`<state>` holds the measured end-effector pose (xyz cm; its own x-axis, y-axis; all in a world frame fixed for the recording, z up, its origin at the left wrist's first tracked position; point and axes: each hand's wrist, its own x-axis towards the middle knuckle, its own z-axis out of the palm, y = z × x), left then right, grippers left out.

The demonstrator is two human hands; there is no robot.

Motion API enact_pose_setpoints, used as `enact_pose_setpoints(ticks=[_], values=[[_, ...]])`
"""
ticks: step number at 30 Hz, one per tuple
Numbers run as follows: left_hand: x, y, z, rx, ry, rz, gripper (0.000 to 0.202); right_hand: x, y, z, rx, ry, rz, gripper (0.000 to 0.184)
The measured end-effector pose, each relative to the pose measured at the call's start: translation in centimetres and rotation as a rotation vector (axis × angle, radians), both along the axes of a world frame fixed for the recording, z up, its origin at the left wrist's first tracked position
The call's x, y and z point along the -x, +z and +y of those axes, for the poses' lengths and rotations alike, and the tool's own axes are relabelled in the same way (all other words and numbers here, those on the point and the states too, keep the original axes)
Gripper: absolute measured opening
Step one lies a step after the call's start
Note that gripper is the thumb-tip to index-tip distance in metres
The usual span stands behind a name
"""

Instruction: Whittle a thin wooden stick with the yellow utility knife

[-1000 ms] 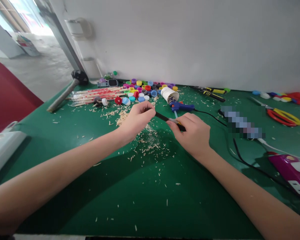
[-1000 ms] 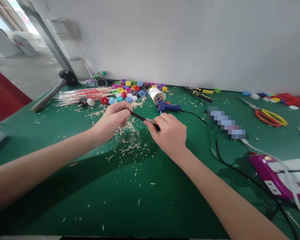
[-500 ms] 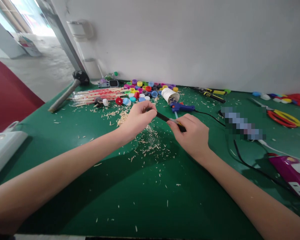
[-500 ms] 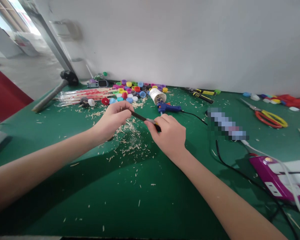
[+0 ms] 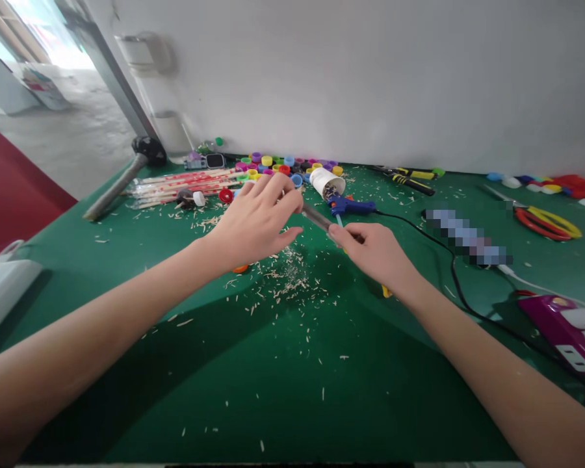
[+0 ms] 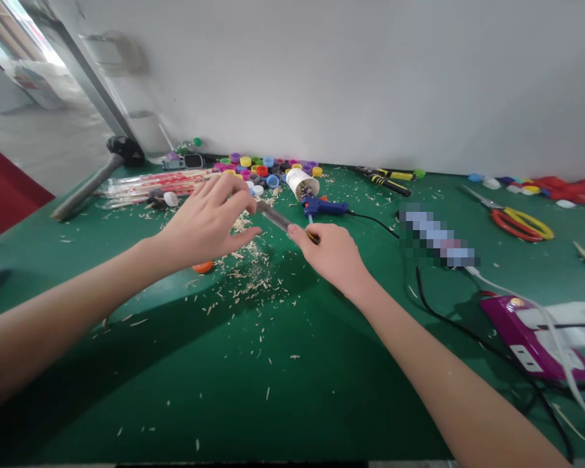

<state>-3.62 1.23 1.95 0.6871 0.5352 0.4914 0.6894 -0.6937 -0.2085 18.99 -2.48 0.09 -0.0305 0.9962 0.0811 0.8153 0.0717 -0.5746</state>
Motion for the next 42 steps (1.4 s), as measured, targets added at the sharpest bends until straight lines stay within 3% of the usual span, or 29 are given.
enact_pose_setpoints(ticks=[8, 15, 25, 42], values=[[0.1, -0.6, 0.1, -0.226, -0.014, 0.236, 0.011, 0.4, 0.2, -0.3, 0.203, 0.091, 0.048, 0.058], [0.0, -0.2, 0.0, -0.186, -0.103, 0.37, 0.013, 0.0, 0.2, -0.1, 0.341, 0.158, 0.008, 0.06], [-0.1, -0.8, -0.4, -0.006, -0.167, 0.429, 0.008, 0.0, -0.4, 0.1, 0.385, 0.171, -0.028, 0.059], [-0.7, -1.5, -0.6, -0.09, -0.117, 0.413, 0.015, -0.1, -0.8, 0.5, 0.35, 0.173, -0.018, 0.059]])
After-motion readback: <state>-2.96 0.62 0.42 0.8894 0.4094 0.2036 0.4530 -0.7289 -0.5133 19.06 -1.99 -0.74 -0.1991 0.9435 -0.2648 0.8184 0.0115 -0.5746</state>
